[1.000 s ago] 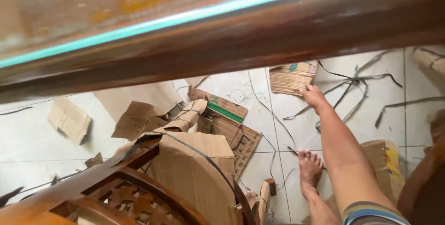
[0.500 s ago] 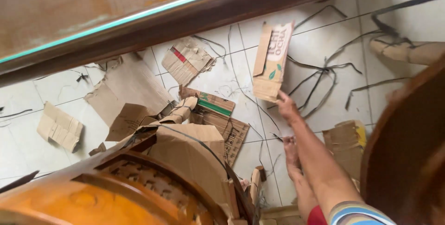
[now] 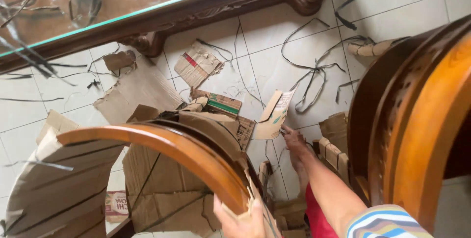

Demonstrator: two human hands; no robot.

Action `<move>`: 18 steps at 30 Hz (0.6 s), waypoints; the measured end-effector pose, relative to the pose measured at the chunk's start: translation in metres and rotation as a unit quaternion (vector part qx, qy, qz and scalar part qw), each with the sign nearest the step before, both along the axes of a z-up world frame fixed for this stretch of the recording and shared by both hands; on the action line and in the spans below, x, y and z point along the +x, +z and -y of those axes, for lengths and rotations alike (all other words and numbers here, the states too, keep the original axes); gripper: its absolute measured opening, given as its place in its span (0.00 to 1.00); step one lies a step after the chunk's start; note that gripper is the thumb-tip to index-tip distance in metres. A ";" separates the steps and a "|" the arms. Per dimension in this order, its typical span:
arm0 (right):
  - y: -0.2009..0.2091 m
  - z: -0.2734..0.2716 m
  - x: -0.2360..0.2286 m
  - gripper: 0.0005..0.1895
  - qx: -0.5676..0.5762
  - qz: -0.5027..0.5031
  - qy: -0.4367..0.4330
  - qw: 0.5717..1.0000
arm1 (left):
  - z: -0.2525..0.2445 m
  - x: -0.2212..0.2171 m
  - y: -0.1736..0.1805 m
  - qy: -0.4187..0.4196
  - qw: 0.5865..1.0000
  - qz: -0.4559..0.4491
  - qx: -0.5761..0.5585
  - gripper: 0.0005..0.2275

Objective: The person wraps sections of a wooden chair with pieces of cardboard and secures them with ties.

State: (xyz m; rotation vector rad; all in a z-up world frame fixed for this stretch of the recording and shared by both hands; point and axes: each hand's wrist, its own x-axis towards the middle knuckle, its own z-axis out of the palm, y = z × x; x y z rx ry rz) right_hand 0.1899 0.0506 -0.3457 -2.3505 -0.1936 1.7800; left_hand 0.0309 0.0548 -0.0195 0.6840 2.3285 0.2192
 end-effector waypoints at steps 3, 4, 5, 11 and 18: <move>-0.052 0.067 -0.014 0.41 0.215 -0.106 -0.153 0.959 | 0.013 -0.010 -0.006 -0.048 0.991 0.068 0.108 0.39; -0.095 0.108 -0.014 0.41 0.217 -0.103 -0.153 0.959 | 0.018 -0.017 -0.014 -0.049 0.990 0.071 0.110 0.39; -0.135 0.135 -0.012 0.46 0.302 0.017 0.107 0.947 | 0.023 -0.023 -0.021 -0.095 0.986 0.065 0.121 0.40; 0.056 0.111 -0.031 0.44 0.256 -0.124 -0.198 0.938 | 0.022 -0.027 -0.006 -0.155 0.963 0.109 0.193 0.39; 0.110 0.178 -0.042 0.42 0.190 -0.068 -0.174 0.964 | 0.031 -0.037 -0.041 -0.188 0.918 0.129 0.324 0.40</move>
